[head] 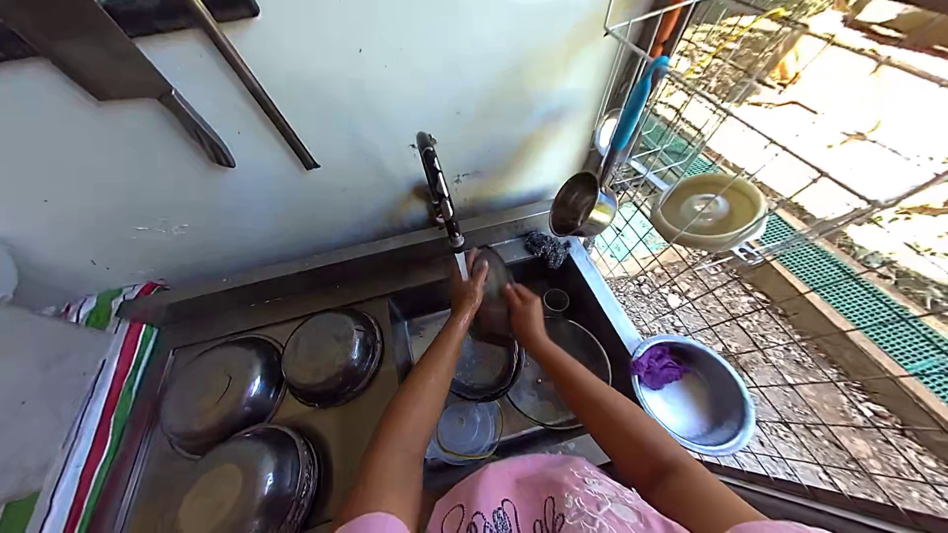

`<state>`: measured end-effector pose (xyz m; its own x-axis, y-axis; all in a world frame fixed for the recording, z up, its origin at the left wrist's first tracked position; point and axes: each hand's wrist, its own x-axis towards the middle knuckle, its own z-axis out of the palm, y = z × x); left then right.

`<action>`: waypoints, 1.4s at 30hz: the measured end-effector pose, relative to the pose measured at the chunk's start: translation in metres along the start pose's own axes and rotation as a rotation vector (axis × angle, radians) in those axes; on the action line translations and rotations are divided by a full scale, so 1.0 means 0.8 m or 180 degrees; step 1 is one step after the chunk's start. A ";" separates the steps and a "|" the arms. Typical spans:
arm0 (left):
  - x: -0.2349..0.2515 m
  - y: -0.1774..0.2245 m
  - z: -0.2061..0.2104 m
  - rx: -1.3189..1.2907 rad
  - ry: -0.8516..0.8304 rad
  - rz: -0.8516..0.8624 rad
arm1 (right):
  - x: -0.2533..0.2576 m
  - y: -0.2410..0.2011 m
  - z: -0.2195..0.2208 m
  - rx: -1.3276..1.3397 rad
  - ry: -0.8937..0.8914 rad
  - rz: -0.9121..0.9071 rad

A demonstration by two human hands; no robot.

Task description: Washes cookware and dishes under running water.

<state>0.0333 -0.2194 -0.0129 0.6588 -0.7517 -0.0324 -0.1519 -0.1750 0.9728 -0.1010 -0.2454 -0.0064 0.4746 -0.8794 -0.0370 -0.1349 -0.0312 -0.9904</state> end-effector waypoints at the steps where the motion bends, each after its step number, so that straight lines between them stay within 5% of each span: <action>1: 0.005 -0.008 -0.002 0.0056 0.0057 0.0008 | 0.008 -0.003 -0.006 0.0424 0.0210 0.0158; 7: 0.000 -0.028 -0.033 -0.0861 0.0070 -0.1062 | 0.042 0.016 -0.038 0.1628 0.1183 0.0946; 12: -0.027 -0.005 -0.065 -0.0969 0.0225 -0.0882 | 0.031 0.092 -0.007 0.0791 0.1244 0.1246; 14: -0.042 0.005 -0.089 -0.0685 0.0319 -0.0715 | 0.010 0.115 0.014 -0.0375 0.0504 0.1240; 20: -0.129 0.011 -0.248 -0.0026 0.1111 -0.0291 | -0.071 0.183 0.063 -0.2613 -0.3135 0.0574; 22: -0.179 0.005 -0.320 -0.0237 0.1711 -0.0393 | -0.081 0.181 0.070 -0.3319 -0.3748 0.0413; 26: -0.306 -0.036 -0.456 -0.0793 0.2802 -0.0734 | -0.087 0.149 0.076 -0.4040 -0.4110 0.0107; 31: -0.413 -0.121 -0.528 -0.1303 0.3548 -0.1226 | -0.066 0.067 0.079 -0.4073 -0.3542 -0.0186; 36: -0.427 -0.191 -0.514 -0.0009 0.3405 -0.1622 | 0.021 -0.007 0.085 -0.3181 -0.2815 -0.0358; 42: -0.446 -0.233 -0.501 0.0385 0.3340 -0.1085 | 0.085 -0.028 0.065 -0.1732 -0.1809 0.0230</action>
<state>0.1217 0.3361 -0.0909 0.9681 0.2491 -0.0280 0.1228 -0.3740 0.9193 -0.0204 -0.2797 0.0060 0.8005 -0.5151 -0.3066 -0.5192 -0.3403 -0.7840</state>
